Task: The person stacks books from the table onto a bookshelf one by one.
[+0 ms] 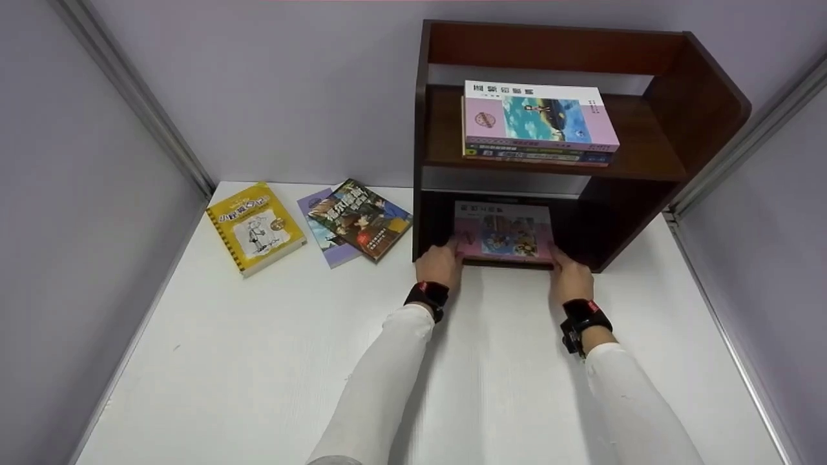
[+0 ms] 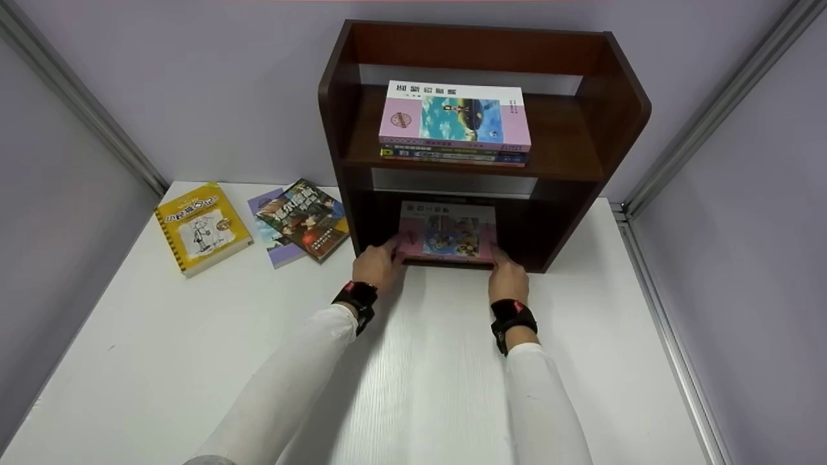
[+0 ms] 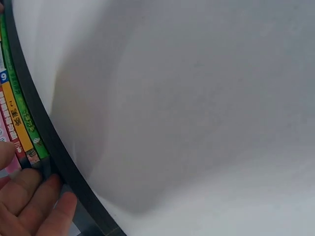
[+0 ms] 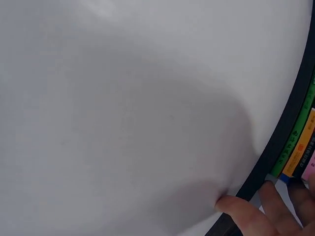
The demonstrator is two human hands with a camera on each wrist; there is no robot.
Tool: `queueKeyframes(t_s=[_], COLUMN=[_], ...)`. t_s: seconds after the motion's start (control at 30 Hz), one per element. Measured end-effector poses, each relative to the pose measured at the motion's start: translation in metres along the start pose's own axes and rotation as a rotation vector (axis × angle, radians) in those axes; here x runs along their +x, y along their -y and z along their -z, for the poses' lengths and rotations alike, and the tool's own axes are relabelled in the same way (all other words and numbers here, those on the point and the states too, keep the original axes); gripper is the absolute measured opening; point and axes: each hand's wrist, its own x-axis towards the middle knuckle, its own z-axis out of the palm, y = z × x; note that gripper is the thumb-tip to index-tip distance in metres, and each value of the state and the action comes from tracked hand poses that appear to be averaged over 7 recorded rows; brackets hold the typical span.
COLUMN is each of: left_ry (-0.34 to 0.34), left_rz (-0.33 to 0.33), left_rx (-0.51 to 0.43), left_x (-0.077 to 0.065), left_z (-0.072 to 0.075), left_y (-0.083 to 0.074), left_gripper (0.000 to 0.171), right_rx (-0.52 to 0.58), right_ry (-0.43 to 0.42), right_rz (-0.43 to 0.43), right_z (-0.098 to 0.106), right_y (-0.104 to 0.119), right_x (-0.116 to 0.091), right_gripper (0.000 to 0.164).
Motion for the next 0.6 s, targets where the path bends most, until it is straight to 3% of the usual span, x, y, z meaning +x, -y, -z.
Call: queueKeyframes(t_s=[0.4, 0.6], left_ry=[0.036, 0.064], left_rz=[0.063, 0.075], left_rx=[0.046, 0.085], left_x=[0.0086, 0.0105], left_z=[0.0061, 0.0069], left_y=[-0.0064, -0.0091], left_gripper=[0.019, 0.017], right_rx=[0.014, -0.032], right_ry=[-0.053, -0.028], right_rz=[0.023, -0.026], right_z=[-0.0068, -0.0106], right_y=[0.0, -0.0035], right_x=[0.0072, 0.0082], right_gripper=[0.029, 0.031])
